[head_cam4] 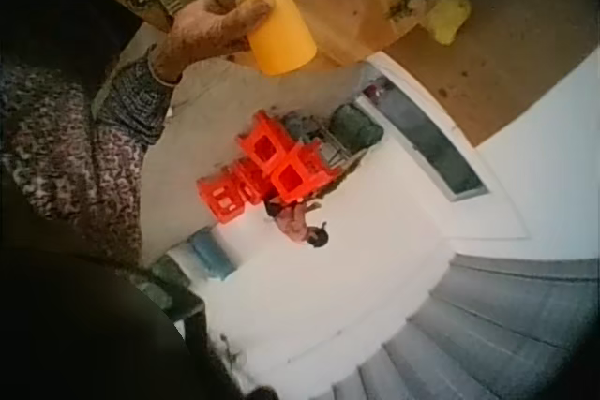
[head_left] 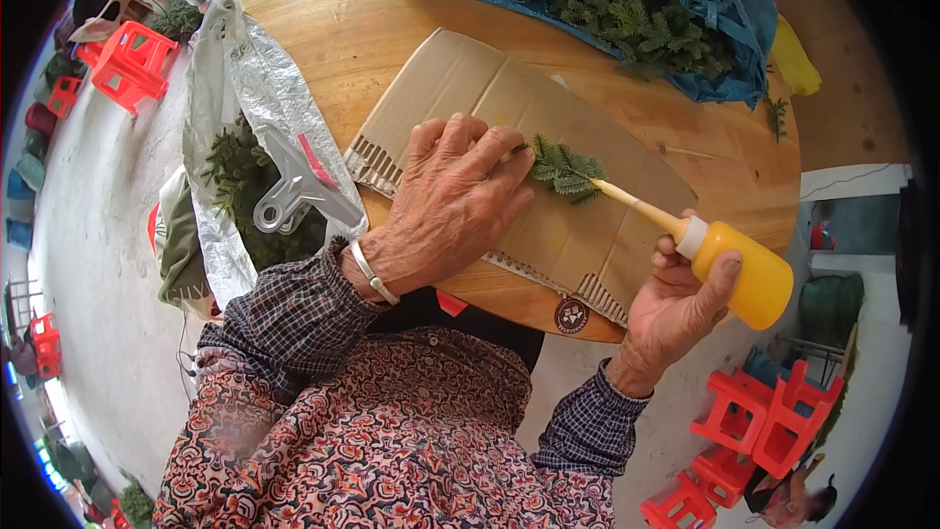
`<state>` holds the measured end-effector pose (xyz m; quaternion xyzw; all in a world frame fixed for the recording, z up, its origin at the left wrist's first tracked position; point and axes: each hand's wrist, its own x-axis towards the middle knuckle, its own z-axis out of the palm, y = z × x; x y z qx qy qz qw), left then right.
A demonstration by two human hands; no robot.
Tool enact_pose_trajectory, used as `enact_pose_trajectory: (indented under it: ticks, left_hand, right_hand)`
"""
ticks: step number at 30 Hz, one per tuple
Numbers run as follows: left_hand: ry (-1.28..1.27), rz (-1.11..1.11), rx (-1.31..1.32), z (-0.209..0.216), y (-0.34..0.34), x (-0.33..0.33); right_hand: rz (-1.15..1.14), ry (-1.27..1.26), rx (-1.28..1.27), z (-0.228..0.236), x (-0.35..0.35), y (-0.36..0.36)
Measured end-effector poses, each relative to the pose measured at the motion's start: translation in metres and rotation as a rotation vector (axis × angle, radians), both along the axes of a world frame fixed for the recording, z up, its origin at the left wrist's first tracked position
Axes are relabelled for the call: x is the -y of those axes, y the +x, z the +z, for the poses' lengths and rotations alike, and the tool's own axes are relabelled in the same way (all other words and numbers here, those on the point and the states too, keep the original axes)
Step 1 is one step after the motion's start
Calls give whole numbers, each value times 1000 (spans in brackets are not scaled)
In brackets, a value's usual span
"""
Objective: Apply liquid from a squeeze bottle onto small green sprigs on a cardboard surface.
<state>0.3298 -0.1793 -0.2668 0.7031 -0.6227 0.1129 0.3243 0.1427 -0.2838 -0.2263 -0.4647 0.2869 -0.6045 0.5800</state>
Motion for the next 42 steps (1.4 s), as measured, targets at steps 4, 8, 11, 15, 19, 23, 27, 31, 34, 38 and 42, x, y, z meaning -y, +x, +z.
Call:
enact_pose_trajectory:
  ticks: [4,8,11,15,19,23,27,31,34,38,42]
  left_hand:
    - [-13,-5,-10,0,-1,0]
    - [-9,6,-8,1,-1,0]
    - [-2,11,-6,2,-2,1]
    - [-38,-9,-44,1,-2,1]
    - [-21,2,-65,-2,-2,1]
    - [-11,3,-66,2,-2,0]
    - [-7,1,-60,3,-3,0]
    - [-4,5,-63,1,-3,1]
    - [-33,-4,-34,-3,-2,2]
    - [-36,-16,-27,-1,-1,2]
    - [-23,-12,-33,6,-4,0]
  right_hand:
    - [-7,-19,-29,-1,-6,14]
    - [22,-14,-62,-2,-5,15]
    - [45,-4,-89,-2,-4,12]
    - [26,-3,-99,1,-3,7]
    - [-29,-30,-115,1,-1,6]
    - [-50,-35,-124,3,1,2]
    - [-50,-32,-132,2,3,-2]
    - [-46,-34,-145,0,6,-6]
    - [13,53,-39,0,10,-9]
    - [18,109,2,0,13,-10]
    - [-3,128,-11,-1,14,-9]
